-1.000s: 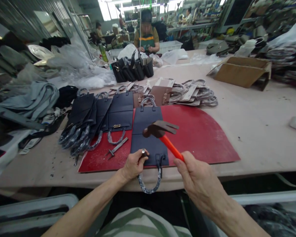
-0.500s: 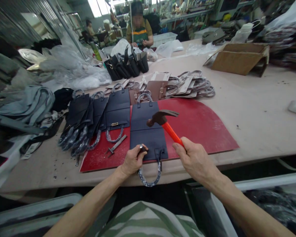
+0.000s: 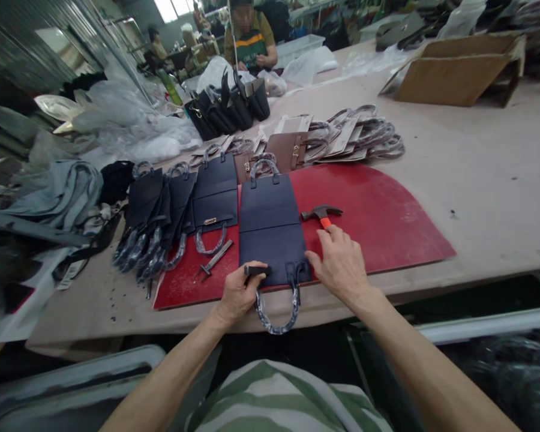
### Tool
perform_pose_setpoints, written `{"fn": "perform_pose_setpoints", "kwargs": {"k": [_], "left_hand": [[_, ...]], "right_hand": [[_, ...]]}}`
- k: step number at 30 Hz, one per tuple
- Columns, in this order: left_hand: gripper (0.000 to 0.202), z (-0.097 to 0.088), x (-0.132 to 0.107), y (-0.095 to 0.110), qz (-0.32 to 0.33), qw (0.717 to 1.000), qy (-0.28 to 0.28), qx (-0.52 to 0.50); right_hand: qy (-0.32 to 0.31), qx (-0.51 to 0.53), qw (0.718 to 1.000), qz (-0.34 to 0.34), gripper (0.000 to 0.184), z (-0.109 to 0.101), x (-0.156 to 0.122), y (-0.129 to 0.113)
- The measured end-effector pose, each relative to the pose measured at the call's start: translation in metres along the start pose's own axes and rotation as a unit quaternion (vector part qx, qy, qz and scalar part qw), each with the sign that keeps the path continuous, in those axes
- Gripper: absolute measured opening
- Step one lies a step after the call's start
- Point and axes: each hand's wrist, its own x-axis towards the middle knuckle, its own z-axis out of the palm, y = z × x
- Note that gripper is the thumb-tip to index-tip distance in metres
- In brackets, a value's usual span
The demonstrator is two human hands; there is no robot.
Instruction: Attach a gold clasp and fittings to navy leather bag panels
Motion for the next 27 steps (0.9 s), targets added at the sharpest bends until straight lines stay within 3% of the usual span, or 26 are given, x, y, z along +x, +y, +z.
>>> {"fn": "perform_pose_setpoints", "kwargs": {"k": [2, 4, 8, 16, 27], "left_hand": [[0.014, 0.001, 0.0, 0.0, -0.001, 1.0, 0.006, 0.009], [0.015, 0.001, -0.002, -0.002, 0.019, 1.0, 0.005, 0.024], [0.017, 0.001, -0.005, -0.007, 0.087, 0.995, -0.018, 0.049], [0.011, -0.003, 0.0, 0.005, -0.04, 0.998, 0.042, 0.019], [0.013, 0.004, 0.0, 0.005, 0.013, 0.999, 0.038, 0.014]], "right_hand": [[0.006, 0.064, 0.993, -0.098, 0.052, 0.013, -0.008, -0.011], [-0.014, 0.09, 0.986, -0.137, 0.054, 0.027, -0.016, -0.019], [-0.045, 0.076, 0.988, -0.129, 0.059, 0.042, -0.024, -0.025], [-0.063, 0.058, 0.99, -0.117, 0.059, 0.039, -0.022, -0.026], [-0.055, 0.063, 0.99, -0.116, 0.059, 0.04, -0.022, -0.027]]}}
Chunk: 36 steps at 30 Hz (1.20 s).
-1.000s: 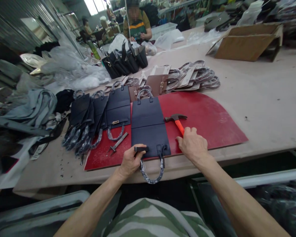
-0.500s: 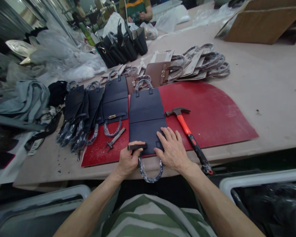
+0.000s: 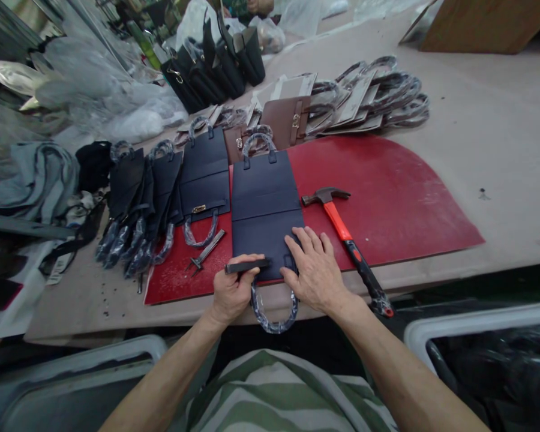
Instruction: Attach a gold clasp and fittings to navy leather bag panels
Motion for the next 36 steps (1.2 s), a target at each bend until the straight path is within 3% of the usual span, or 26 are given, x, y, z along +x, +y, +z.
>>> {"fn": "perform_pose_setpoints", "kwargs": {"k": [29, 36], "left_hand": [[0.012, 0.012, 0.004, 0.001, 0.038, 0.997, -0.026, 0.067], [0.013, 0.01, 0.014, 0.004, 0.039, 0.993, -0.084, 0.075]], "right_hand": [[0.014, 0.004, 1.0, 0.003, 0.06, 0.002, -0.001, 0.0], [0.006, 0.008, 1.0, 0.01, 0.06, -0.001, -0.001, -0.002]]}}
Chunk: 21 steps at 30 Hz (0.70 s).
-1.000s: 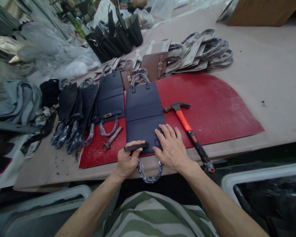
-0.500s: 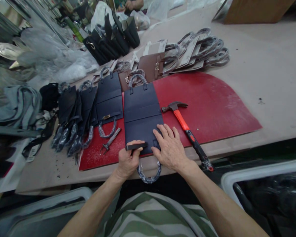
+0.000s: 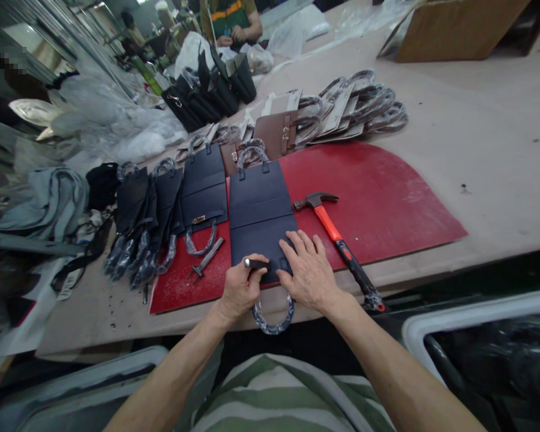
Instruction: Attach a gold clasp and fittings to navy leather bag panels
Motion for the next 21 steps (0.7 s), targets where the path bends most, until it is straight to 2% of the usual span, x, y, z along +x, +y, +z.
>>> {"fn": "perform_pose_setpoints", "kwargs": {"k": [6, 10, 13, 16, 18, 21], "left_hand": [[0.013, 0.001, 0.003, 0.001, -0.024, 1.0, -0.005, -0.011], [0.012, 0.003, 0.002, -0.002, -0.022, 1.0, -0.012, -0.014], [0.012, 0.004, 0.0, -0.004, -0.027, 0.999, -0.021, -0.014], [0.013, 0.003, 0.0, -0.004, -0.035, 0.999, -0.027, -0.02], [0.013, 0.002, 0.001, -0.004, -0.035, 0.999, -0.027, -0.025], [0.013, 0.003, 0.002, -0.002, -0.034, 0.999, -0.018, -0.03]], "right_hand": [[0.003, 0.013, 1.0, 0.004, 0.059, 0.0, -0.001, -0.001], [0.015, 0.04, 0.999, -0.026, 0.052, -0.003, -0.001, 0.005], [0.089, 0.059, 0.994, -0.018, 0.042, -0.015, -0.005, 0.018], [0.158, 0.0, 0.986, 0.061, 0.037, -0.033, -0.013, 0.038], [0.129, -0.059, 0.982, 0.127, 0.038, -0.043, -0.019, 0.052], [0.015, -0.086, 0.976, 0.2, 0.037, -0.051, -0.022, 0.065]]}}
